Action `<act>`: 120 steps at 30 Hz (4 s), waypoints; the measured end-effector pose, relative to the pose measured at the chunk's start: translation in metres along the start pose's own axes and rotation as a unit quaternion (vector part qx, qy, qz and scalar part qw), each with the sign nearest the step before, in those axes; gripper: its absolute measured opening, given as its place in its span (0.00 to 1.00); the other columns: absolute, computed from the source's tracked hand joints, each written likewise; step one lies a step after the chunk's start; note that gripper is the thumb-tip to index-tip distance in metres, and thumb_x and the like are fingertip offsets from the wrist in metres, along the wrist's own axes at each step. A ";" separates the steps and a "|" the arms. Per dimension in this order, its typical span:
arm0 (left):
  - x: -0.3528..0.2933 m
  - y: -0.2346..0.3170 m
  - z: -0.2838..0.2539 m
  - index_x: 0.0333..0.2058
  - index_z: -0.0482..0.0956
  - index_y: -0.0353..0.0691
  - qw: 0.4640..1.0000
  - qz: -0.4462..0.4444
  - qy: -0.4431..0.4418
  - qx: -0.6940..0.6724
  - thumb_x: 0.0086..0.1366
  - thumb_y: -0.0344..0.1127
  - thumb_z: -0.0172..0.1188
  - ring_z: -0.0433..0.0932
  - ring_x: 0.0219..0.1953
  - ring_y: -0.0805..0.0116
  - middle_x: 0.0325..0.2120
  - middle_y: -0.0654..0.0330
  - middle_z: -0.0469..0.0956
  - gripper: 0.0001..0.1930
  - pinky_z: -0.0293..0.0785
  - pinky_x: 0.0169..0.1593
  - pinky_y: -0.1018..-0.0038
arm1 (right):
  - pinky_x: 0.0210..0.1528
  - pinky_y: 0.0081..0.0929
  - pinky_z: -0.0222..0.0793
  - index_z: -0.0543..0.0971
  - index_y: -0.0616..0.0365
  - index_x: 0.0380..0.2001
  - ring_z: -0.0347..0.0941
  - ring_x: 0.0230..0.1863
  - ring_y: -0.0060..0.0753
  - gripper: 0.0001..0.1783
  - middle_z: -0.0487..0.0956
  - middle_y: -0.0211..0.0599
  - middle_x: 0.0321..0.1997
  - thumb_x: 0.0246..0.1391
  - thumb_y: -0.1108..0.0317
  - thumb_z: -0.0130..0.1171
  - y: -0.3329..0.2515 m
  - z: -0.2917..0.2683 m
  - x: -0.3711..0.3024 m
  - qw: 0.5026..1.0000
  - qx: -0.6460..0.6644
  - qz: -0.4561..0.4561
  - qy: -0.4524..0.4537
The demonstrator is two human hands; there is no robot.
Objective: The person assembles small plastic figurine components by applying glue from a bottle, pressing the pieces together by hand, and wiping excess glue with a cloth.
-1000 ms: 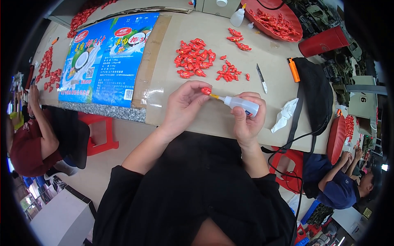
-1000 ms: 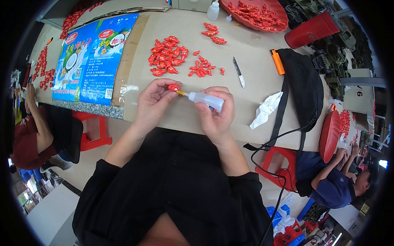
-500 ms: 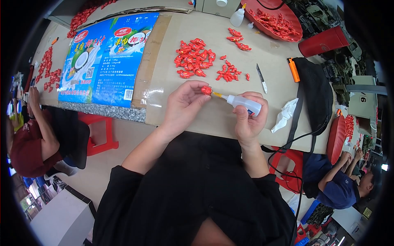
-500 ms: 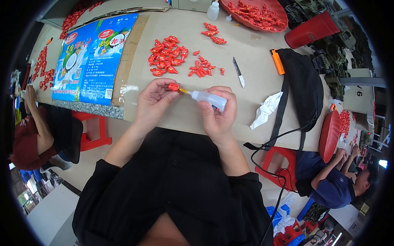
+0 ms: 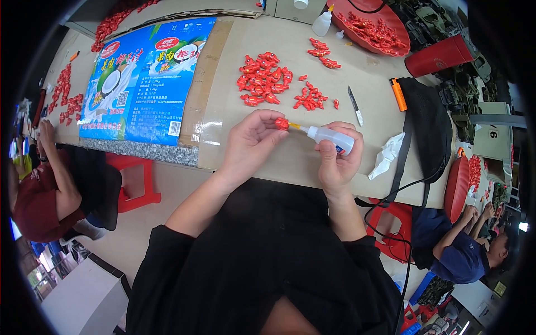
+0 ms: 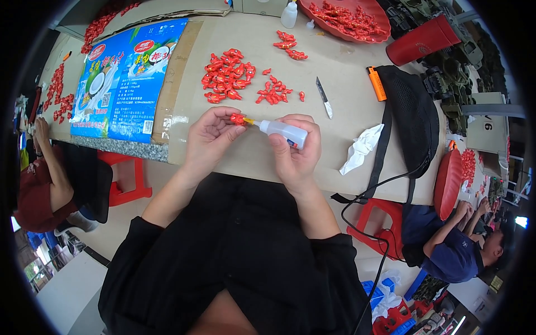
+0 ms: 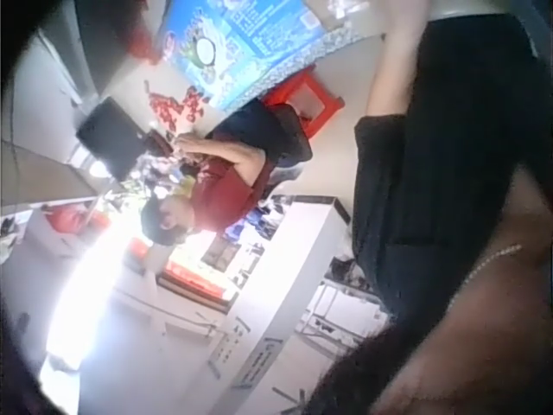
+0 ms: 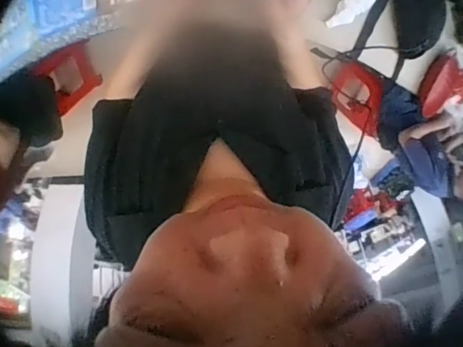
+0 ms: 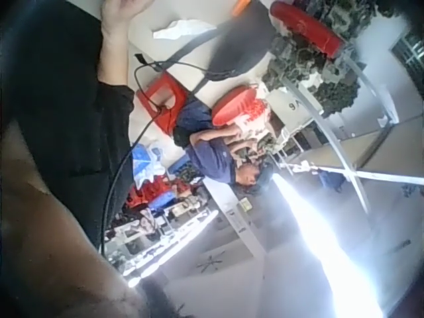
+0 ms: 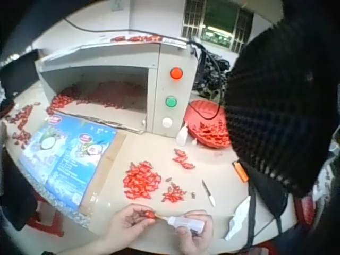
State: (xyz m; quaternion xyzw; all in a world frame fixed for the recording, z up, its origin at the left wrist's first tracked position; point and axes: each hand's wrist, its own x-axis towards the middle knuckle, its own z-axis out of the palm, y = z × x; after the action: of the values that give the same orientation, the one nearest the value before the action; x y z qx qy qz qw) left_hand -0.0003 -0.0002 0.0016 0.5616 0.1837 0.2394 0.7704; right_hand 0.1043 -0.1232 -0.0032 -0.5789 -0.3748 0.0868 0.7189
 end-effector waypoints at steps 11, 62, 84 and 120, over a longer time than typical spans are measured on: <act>0.000 0.000 0.000 0.39 0.67 0.32 1.000 0.005 0.008 -0.003 0.54 0.20 0.53 0.72 0.38 0.75 0.34 0.60 0.72 0.12 0.69 0.42 0.82 | 0.29 0.13 0.63 0.63 0.62 0.37 0.65 0.29 0.20 0.15 0.67 0.39 0.37 0.48 0.71 0.55 -0.001 -0.003 0.001 1.000 -0.005 0.007 0.007; 0.000 0.007 -0.007 0.44 0.62 0.33 0.995 -0.022 -0.068 -0.075 0.58 0.24 0.49 0.72 0.38 0.70 0.36 0.58 0.69 0.14 0.69 0.39 0.77 | 0.21 0.15 0.67 0.71 0.64 0.32 0.70 0.20 0.20 0.06 0.74 0.34 0.25 0.50 0.72 0.50 -0.021 0.001 0.035 0.897 0.213 0.383 -0.045; -0.009 0.001 -0.006 0.39 0.66 0.35 0.989 -0.053 -0.135 -0.010 0.64 0.32 0.41 0.63 0.25 0.80 0.24 0.65 0.65 0.09 0.62 0.30 0.84 | 0.16 0.08 0.54 0.73 0.63 0.29 0.61 0.16 0.11 0.05 0.72 0.28 0.22 0.49 0.73 0.54 -0.016 -0.002 0.009 0.944 0.132 0.294 -0.071; -0.013 0.006 -0.007 0.47 0.68 0.35 0.983 -0.015 -0.164 0.081 0.62 0.31 0.45 0.66 0.30 0.75 0.30 0.60 0.68 0.15 0.65 0.36 0.80 | 0.18 0.08 0.55 0.73 0.64 0.28 0.61 0.18 0.09 0.05 0.71 0.26 0.21 0.49 0.73 0.55 -0.018 -0.002 0.002 0.952 0.077 0.272 -0.119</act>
State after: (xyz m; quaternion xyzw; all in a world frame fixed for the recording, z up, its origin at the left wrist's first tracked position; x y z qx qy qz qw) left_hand -0.0161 -0.0009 0.0050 0.6506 0.0822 0.1168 0.7459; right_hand 0.1014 -0.1294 0.0134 -0.5875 -0.2783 0.3755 0.6606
